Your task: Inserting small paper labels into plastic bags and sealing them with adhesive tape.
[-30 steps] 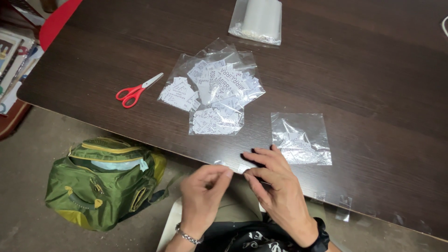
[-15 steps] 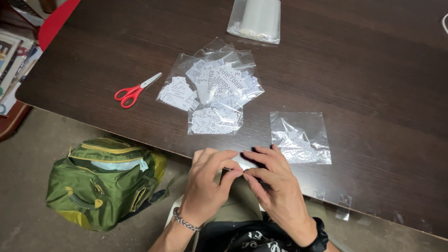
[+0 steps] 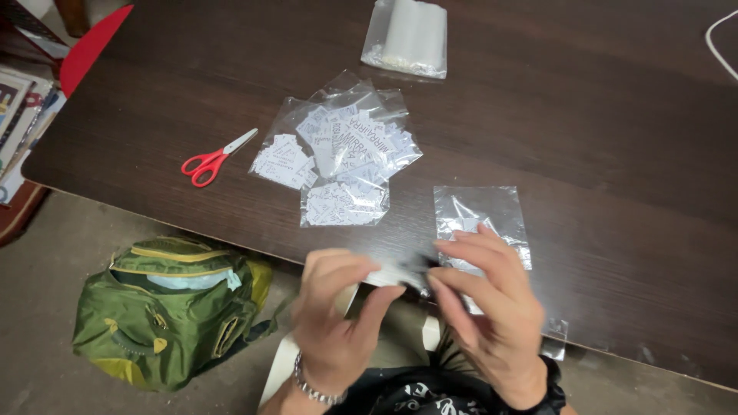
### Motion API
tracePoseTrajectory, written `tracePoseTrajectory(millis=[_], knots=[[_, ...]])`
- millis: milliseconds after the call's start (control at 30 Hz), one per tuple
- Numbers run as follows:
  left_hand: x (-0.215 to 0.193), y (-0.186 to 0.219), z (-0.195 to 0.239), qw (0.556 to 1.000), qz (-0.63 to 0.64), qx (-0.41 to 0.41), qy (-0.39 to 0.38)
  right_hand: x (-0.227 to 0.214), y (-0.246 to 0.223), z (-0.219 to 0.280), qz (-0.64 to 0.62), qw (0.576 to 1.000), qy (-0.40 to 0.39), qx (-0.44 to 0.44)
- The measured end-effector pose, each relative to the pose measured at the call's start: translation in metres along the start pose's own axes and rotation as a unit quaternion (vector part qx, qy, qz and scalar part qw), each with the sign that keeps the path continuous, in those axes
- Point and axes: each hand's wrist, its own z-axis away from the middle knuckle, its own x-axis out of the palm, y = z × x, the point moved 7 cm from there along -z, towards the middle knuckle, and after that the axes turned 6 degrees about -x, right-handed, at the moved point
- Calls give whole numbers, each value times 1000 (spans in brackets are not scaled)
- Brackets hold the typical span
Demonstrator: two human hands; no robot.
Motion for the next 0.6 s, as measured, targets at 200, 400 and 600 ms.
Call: tracePoseTrajectory(millis=[200,400,600], knots=[[30,-18,40,945,160,-277,-73,-21,0,21,80,993,60,-57],[59,-35,70,846,280,-451,-54,-17,-9,27,74,991,56,-98],[60,-22,58,830,173,-524,-83,-19,-2,35,59,990,46,-118]])
